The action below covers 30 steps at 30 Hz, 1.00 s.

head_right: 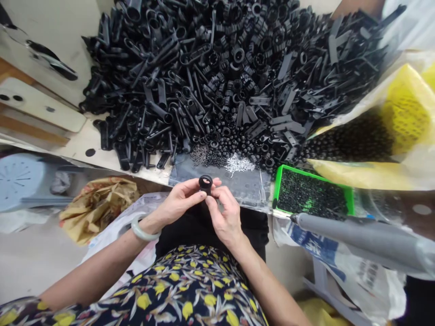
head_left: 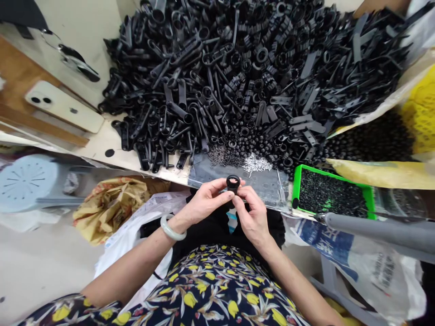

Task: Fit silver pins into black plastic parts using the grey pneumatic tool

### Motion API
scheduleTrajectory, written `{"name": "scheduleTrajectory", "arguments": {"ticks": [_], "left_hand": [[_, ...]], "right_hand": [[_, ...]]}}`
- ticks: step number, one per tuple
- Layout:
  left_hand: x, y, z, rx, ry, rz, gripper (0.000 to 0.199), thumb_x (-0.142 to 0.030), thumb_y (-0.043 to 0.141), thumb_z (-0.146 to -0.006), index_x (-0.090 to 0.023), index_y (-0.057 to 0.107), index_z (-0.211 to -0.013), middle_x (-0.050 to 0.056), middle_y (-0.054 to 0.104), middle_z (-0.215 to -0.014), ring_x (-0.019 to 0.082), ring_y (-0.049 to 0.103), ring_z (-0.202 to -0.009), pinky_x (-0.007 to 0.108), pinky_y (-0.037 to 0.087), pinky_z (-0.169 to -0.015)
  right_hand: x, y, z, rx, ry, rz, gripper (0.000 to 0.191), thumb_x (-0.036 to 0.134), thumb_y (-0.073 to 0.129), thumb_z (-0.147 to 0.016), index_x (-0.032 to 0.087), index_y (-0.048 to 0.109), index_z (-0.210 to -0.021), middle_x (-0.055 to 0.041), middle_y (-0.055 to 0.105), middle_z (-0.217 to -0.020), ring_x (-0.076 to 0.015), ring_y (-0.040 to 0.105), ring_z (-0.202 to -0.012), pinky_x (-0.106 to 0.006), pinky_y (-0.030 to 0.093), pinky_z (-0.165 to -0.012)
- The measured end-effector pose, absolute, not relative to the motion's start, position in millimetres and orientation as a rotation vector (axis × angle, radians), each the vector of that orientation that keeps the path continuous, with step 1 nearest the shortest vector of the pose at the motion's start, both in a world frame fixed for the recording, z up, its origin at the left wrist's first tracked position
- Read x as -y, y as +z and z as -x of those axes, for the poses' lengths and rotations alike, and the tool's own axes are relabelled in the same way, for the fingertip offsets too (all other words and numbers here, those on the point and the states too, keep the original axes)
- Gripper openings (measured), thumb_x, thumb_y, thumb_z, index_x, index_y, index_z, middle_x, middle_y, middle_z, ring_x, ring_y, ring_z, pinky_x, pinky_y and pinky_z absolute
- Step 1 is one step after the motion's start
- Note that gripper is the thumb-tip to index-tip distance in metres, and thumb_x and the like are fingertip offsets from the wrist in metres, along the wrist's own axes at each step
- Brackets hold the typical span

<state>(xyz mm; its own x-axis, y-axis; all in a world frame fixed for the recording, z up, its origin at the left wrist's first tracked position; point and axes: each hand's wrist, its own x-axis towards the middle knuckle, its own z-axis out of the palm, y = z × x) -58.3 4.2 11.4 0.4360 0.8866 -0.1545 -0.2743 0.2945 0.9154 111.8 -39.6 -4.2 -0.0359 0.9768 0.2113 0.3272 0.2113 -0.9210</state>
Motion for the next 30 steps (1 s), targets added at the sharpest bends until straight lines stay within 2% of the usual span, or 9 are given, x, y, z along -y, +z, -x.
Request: {"name": "scheduleTrajectory", "arguments": {"ticks": [5,9,12,16,19,23,26,28,30], "left_hand": [[4.4,15.9,50.2,-0.838,0.971,-0.927,0.027,-0.034,0.073,-0.097,-0.021,0.079,-0.121,0.011,0.077,-0.127,0.027,0.071,-0.119,0.038,0.053,-0.108],[7.5,19.4,42.9,-0.874,1.039,-0.881,0.026,-0.034,0.075,-0.096,-0.02,0.081,-0.117,0.011,0.077,-0.125,0.026,0.071,-0.116,0.037,0.051,-0.109],[8.6,24.4,41.7,-0.915,1.046,-0.807,0.026,-0.034,0.08,-0.091,-0.019,0.082,-0.112,0.01,0.079,-0.118,0.024,0.072,-0.104,0.033,0.055,-0.097],[10.2,26.9,43.1,-0.909,1.027,-0.731,0.025,-0.039,0.08,-0.091,-0.017,0.08,-0.102,0.007,0.078,-0.092,0.017,0.068,-0.074,0.027,0.056,-0.07],[8.0,24.9,43.2,-0.914,1.078,-0.693,0.027,-0.04,0.081,-0.09,-0.017,0.079,-0.103,0.005,0.076,-0.084,0.016,0.067,-0.071,0.025,0.055,-0.069],[5.0,23.3,41.0,-0.992,1.207,-0.648,0.027,-0.04,0.086,-0.085,-0.018,0.081,-0.099,0.006,0.079,-0.098,0.017,0.07,-0.092,0.024,0.055,-0.086],[9.0,24.2,39.7,-1.009,1.16,-0.591,0.033,-0.04,0.089,-0.081,-0.02,0.082,-0.107,0.005,0.078,-0.099,0.015,0.066,-0.083,0.019,0.052,-0.066],[13.3,24.8,41.0,-0.994,1.104,-0.559,0.036,-0.042,0.088,-0.082,-0.02,0.082,-0.109,0.003,0.075,-0.088,0.011,0.058,-0.065,0.018,0.043,-0.05],[17.1,24.9,44.9,-0.975,1.07,-0.59,0.035,-0.044,0.085,-0.085,-0.019,0.082,-0.108,0.001,0.069,-0.074,0.009,0.049,-0.052,0.019,0.039,-0.044]], "right_hand": [[39.9,-2.6,-111.6,1.542,0.846,1.274,0.009,0.029,0.062,-0.103,0.023,0.068,-0.107,-0.0067,0.07,-0.107,-0.0211,0.069,-0.101,-0.037,0.058,-0.093],[41.6,-6.3,-110.5,1.494,0.898,1.256,0.024,0.034,0.071,-0.098,0.025,0.067,-0.119,-0.0101,0.065,-0.127,-0.0257,0.066,-0.121,-0.044,0.058,-0.103],[36.1,-5.7,-116.9,1.433,0.843,1.277,0.037,0.043,0.074,-0.095,0.026,0.062,-0.127,-0.0127,0.058,-0.139,-0.0297,0.059,-0.133,-0.049,0.056,-0.108],[23.8,-2.2,-128.6,1.452,0.931,1.23,0.047,0.046,0.06,-0.103,0.027,0.051,-0.145,-0.0157,0.057,-0.148,-0.0307,0.057,-0.139,-0.053,0.055,-0.112],[22.5,-6.6,-126.0,1.457,1.163,1.153,0.055,0.046,0.059,-0.104,0.027,0.043,-0.153,-0.0168,0.057,-0.15,-0.0284,0.061,-0.137,-0.047,0.059,-0.108],[30.4,-18.0,-109.7,1.374,1.322,1.168,0.066,0.051,0.066,-0.1,0.027,0.038,-0.155,-0.0173,0.057,-0.15,-0.0249,0.068,-0.126,-0.041,0.063,-0.098],[32.5,-19.8,-100.6,1.407,1.429,1.137,0.049,0.05,0.062,-0.103,0.026,0.05,-0.144,-0.0105,0.071,-0.129,-0.0207,0.076,-0.104,-0.034,0.066,-0.086],[30.8,-16.7,-99.1,1.441,1.477,1.124,0.035,0.049,0.056,-0.106,0.025,0.058,-0.132,-0.004,0.076,-0.104,-0.0171,0.077,-0.083,-0.03,0.065,-0.076],[29.1,-11.8,-100.2,1.463,1.5,1.13,0.029,0.049,0.053,-0.108,0.023,0.063,-0.118,-0.0001,0.074,-0.087,-0.0144,0.074,-0.066,-0.027,0.063,-0.066]]}}
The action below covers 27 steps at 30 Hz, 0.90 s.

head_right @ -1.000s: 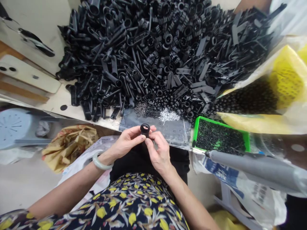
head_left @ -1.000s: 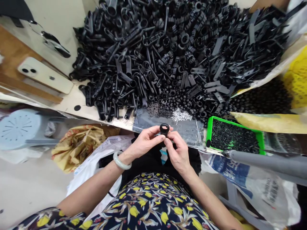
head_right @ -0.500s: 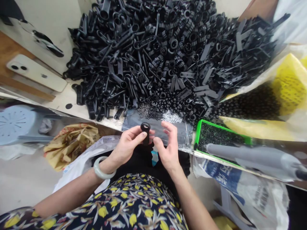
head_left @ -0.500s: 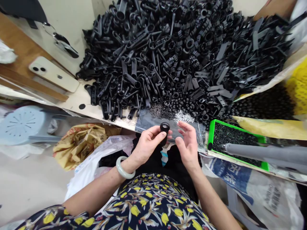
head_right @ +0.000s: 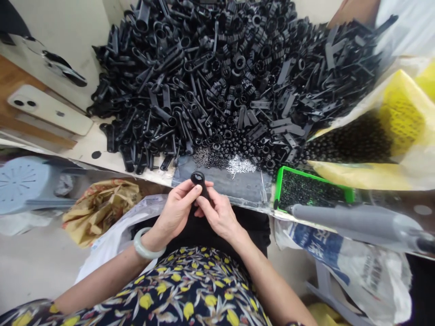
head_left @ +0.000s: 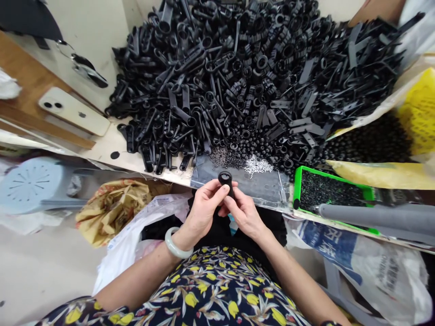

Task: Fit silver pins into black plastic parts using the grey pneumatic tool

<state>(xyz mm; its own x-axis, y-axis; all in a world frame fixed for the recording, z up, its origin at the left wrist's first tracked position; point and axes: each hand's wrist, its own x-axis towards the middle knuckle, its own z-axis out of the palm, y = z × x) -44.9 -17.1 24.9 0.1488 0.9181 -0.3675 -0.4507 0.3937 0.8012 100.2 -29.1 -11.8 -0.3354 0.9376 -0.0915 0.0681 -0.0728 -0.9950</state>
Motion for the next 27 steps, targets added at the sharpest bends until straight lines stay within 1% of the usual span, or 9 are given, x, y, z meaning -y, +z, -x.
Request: {"name": "scheduleTrajectory", "arguments": {"ticks": [4,8,10,13,15,17,21,24,27], "left_hand": [[23.4,22.6,56.4,-0.969,1.044,-0.778,0.03,-0.042,0.081,-0.09,-0.02,0.081,-0.11,0.002,0.069,-0.072,0.011,0.055,-0.053,0.023,0.048,-0.05],[26.8,14.8,62.0,-0.953,1.034,-0.864,0.026,-0.04,0.077,-0.094,-0.021,0.081,-0.11,0.007,0.077,-0.098,0.014,0.063,-0.063,0.026,0.054,-0.062],[23.2,10.0,64.8,-0.936,1.042,-0.895,0.023,-0.039,0.076,-0.095,-0.021,0.082,-0.107,0.01,0.078,-0.111,0.018,0.071,-0.081,0.029,0.058,-0.076],[9.5,6.5,75.8,-0.897,1.025,-0.968,0.026,-0.034,0.083,-0.088,-0.021,0.082,-0.11,0.012,0.074,-0.127,0.027,0.067,-0.122,0.035,0.053,-0.105],[-1.4,7.0,85.4,-0.888,1.069,-1.04,0.041,-0.03,0.085,-0.085,-0.024,0.077,-0.125,0.012,0.069,-0.14,0.029,0.059,-0.136,0.04,0.046,-0.117],[-10.4,6.4,91.0,-0.946,1.143,-1.209,0.049,-0.025,0.084,-0.085,-0.028,0.073,-0.133,0.01,0.065,-0.145,0.03,0.053,-0.143,0.044,0.038,-0.124],[-20.5,-11.1,79.9,-1.112,1.109,-1.733,0.025,-0.02,0.08,-0.086,-0.029,0.082,-0.109,0.009,0.076,-0.127,0.034,0.053,-0.141,0.052,0.025,-0.128],[-25.4,-33.3,66.6,-1.148,1.001,-2.07,0.018,-0.018,0.069,-0.095,-0.029,0.079,-0.105,0.007,0.08,-0.114,0.031,0.065,-0.127,0.056,0.028,-0.124],[-30.7,-45.4,66.4,-1.078,0.879,-2.414,0.024,-0.013,0.056,-0.103,-0.025,0.074,-0.111,0.006,0.08,-0.118,0.024,0.069,-0.122,0.052,0.034,-0.119]], "right_hand": [[34.6,-3.4,-101.3,1.488,1.524,1.127,0.035,0.05,0.051,-0.108,0.021,0.062,-0.093,0.0017,0.069,-0.074,-0.0124,0.069,-0.057,-0.024,0.057,-0.059],[47.9,1.0,-97.9,1.473,1.536,1.15,0.037,0.049,0.051,-0.109,0.021,0.061,-0.087,0.0026,0.067,-0.068,-0.0117,0.066,-0.053,-0.024,0.053,-0.057],[48.0,1.2,-101.3,1.523,1.466,1.163,0.036,0.047,0.051,-0.109,0.021,0.064,-0.089,0.0022,0.066,-0.069,-0.0118,0.065,-0.052,-0.024,0.052,-0.056],[30.7,-3.9,-119.4,1.823,1.028,1.254,0.028,0.04,0.053,-0.109,0.022,0.073,-0.112,-0.0016,0.069,-0.083,-0.0131,0.065,-0.062,-0.026,0.054,-0.062],[10.7,-11.4,-136.1,2.077,0.53,1.35,0.028,0.033,0.055,-0.108,0.024,0.072,-0.129,-0.0046,0.069,-0.091,-0.0153,0.065,-0.072,-0.027,0.053,-0.068],[-8.0,-20.1,-149.8,2.289,0.149,1.398,0.031,0.026,0.057,-0.106,0.024,0.07,-0.134,-0.0065,0.068,-0.091,-0.0183,0.064,-0.079,-0.029,0.051,-0.072],[-18.7,-29.7,-157.6,2.543,-0.126,1.428,0.044,0.037,0.062,-0.104,0.022,0.062,-0.145,-0.0099,0.069,-0.1,-0.0227,0.061,-0.086,-0.034,0.049,-0.075],[-6.7,-29.1,-156.4,2.589,-0.152,1.494,0.045,0.032,0.055,-0.108,0.027,0.055,-0.152,-0.0097,0.07,-0.11,-0.0225,0.062,-0.09,-0.035,0.048,-0.076],[4.5,-28.8,-159.2,2.476,-0.093,1.563,0.044,0.029,0.052,-0.109,0.028,0.054,-0.153,-0.0093,0.069,-0.125,-0.0209,0.065,-0.096,-0.034,0.049,-0.078]]}}
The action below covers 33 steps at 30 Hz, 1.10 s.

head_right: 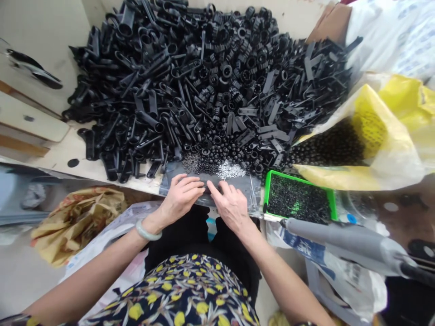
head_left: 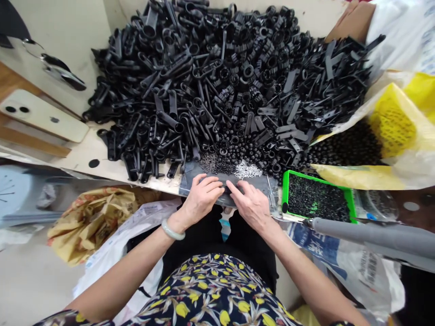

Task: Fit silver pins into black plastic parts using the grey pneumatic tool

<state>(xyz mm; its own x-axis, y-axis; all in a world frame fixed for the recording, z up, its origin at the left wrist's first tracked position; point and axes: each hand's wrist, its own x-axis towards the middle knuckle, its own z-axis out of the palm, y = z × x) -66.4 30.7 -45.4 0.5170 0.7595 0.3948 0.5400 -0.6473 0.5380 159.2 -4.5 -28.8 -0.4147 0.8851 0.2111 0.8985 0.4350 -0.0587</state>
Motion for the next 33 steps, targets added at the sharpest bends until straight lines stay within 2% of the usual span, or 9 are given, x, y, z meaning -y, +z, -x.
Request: {"name": "scheduleTrajectory", "arguments": {"ticks": [4,7,11,15,21,24,27,30,33], "left_hand": [[-38.8,-37.2,75.9,-0.935,0.709,-2.63,0.023,-0.013,0.052,-0.106,-0.023,0.072,-0.111,0.005,0.078,-0.125,0.024,0.065,-0.131,0.052,0.032,-0.118],[-48.2,-23.7,73.5,-0.956,0.707,-2.649,0.014,-0.021,0.059,-0.105,-0.024,0.073,-0.106,0.003,0.079,-0.119,0.027,0.063,-0.132,0.054,0.031,-0.115],[-72.3,-9.0,55.1,-1.235,0.906,-2.59,0.013,-0.025,0.062,-0.104,-0.024,0.073,-0.111,0.004,0.08,-0.108,0.027,0.066,-0.114,0.051,0.035,-0.102],[-101.8,1.2,30.7,-1.454,0.89,-2.673,0.021,-0.032,0.068,-0.1,-0.022,0.073,-0.118,0.01,0.075,-0.111,0.032,0.061,-0.111,0.051,0.036,-0.094],[-128.8,2.4,7.4,-1.37,0.604,-2.855,0.009,-0.026,0.071,-0.096,-0.017,0.074,-0.096,0.015,0.068,-0.106,0.035,0.057,-0.108,0.049,0.038,-0.086],[-134.7,-1.3,7.5,-1.356,0.629,-2.818,0.01,-0.024,0.071,-0.096,-0.016,0.075,-0.093,0.015,0.07,-0.105,0.036,0.06,-0.109,0.051,0.042,-0.087],[-130.1,0.5,12.9,-1.234,0.875,-2.659,0.009,-0.021,0.067,-0.099,-0.017,0.075,-0.102,0.012,0.074,-0.114,0.033,0.064,-0.116,0.054,0.045,-0.098],[-108.2,8.6,20.8,-1.043,1.078,-2.24,0.014,-0.02,0.066,-0.099,-0.018,0.073,-0.111,0.008,0.077,-0.117,0.024,0.071,-0.11,0.043,0.055,-0.1],[-72.7,14.6,29.3,-1.005,1.048,-1.799,0.017,-0.025,0.069,-0.097,-0.018,0.073,-0.112,0.005,0.078,-0.105,0.017,0.075,-0.09,0.029,0.063,-0.081]], "right_hand": [[6.1,-34.0,-163.4,2.224,0.134,1.583,0.026,0.036,0.053,-0.11,0.022,0.07,-0.124,-0.0072,0.073,-0.106,-0.0192,0.067,-0.092,-0.031,0.05,-0.079],[3.3,-38.6,-163.2,2.173,0.256,1.536,0.022,0.033,0.053,-0.11,0.02,0.07,-0.105,-0.0049,0.071,-0.091,-0.02,0.065,-0.087,-0.033,0.049,-0.079],[2.9,-40.0,-163.6,2.121,0.367,1.519,0.022,0.036,0.055,-0.109,0.019,0.068,-0.109,-0.0046,0.069,-0.091,-0.0202,0.063,-0.084,-0.034,0.048,-0.078],[4.1,-37.8,-167.0,1.993,0.51,1.496,0.03,0.042,0.06,-0.107,0.02,0.068,-0.125,-0.0015,0.065,-0.084,-0.018,0.062,-0.077,-0.032,0.049,-0.077],[8.3,-39.8,-166.4,1.962,0.493,1.486,0.027,0.037,0.051,-0.111,0.02,0.071,-0.119,-0.0053,0.069,-0.091,-0.0191,0.064,-0.082,-0.034,0.049,-0.079],[11.6,-40.5,-165.8,1.916,0.516,1.464,0.027,0.035,0.049,-0.111,0.021,0.072,-0.118,-0.0065,0.071,-0.094,-0.02,0.065,-0.085,-0.035,0.051,-0.081],[9.8,-38.2,-170.7,1.724,0.627,1.491,0.025,0.035,0.053,-0.109,0.024,0.072,-0.119,-0.0053,0.072,-0.098,-0.0184,0.067,-0.083,-0.033,0.053,-0.079],[0.3,-33.6,-179.4,1.606,0.609,1.58,0.02,0.035,0.058,-0.105,0.025,0.073,-0.112,-0.0036,0.074,-0.1,-0.0176,0.067,-0.079,-0.032,0.053,-0.075],[-12.2,-29.3,-184.5,1.748,0.537,1.635,0.015,0.031,0.059,-0.104,0.023,0.072,-0.103,-0.003,0.072,-0.096,-0.0178,0.066,-0.078,-0.031,0.051,-0.076]]}}
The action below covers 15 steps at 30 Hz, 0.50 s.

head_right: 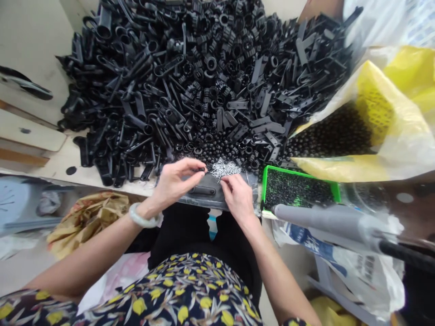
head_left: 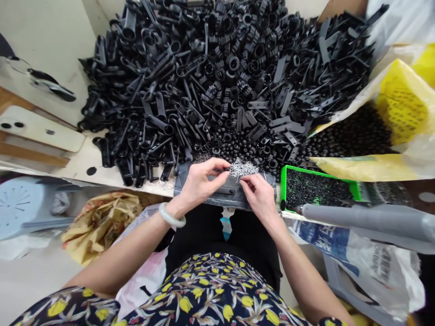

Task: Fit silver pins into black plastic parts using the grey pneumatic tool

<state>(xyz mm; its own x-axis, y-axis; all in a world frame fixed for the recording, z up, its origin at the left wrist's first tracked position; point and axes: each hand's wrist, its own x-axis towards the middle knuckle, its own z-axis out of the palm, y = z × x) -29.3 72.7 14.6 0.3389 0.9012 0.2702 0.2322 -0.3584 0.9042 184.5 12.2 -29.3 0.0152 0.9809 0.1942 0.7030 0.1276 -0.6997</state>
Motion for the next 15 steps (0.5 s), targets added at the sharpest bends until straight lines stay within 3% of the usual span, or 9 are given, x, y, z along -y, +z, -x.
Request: {"name": "scheduleTrajectory", "arguments": {"ticks": [4,8,15], "left_hand": [[-30.5,6.0,36.1,-1.073,1.009,-1.697,0.018,-0.026,0.07,-0.098,-0.019,0.076,-0.113,0.006,0.078,-0.103,0.016,0.074,-0.085,0.028,0.062,-0.077],[-14.8,-13.9,31.7,-1.1,1.07,-1.998,0.017,-0.024,0.068,-0.101,-0.019,0.075,-0.115,0.006,0.075,-0.095,0.017,0.07,-0.084,0.031,0.059,-0.079],[-25.0,-32.3,18.0,-0.978,1.023,-2.311,0.013,-0.018,0.058,-0.105,-0.017,0.069,-0.113,0.008,0.074,-0.099,0.02,0.066,-0.089,0.036,0.057,-0.083]], "right_hand": [[-20.6,-28.2,-178.0,1.933,0.359,1.777,0.019,0.032,0.058,-0.105,0.021,0.072,-0.097,-0.0044,0.07,-0.095,-0.0189,0.065,-0.079,-0.031,0.046,-0.073],[-19.3,-31.2,-169.0,2.018,0.192,1.858,0.025,0.032,0.053,-0.108,0.021,0.072,-0.095,-0.0056,0.07,-0.096,-0.0192,0.065,-0.081,-0.03,0.042,-0.07],[-15.0,-34.7,-170.4,2.026,0.199,1.77,0.026,0.034,0.051,-0.109,0.023,0.071,-0.096,-0.0053,0.071,-0.095,-0.019,0.065,-0.08,-0.031,0.043,-0.068]]}}
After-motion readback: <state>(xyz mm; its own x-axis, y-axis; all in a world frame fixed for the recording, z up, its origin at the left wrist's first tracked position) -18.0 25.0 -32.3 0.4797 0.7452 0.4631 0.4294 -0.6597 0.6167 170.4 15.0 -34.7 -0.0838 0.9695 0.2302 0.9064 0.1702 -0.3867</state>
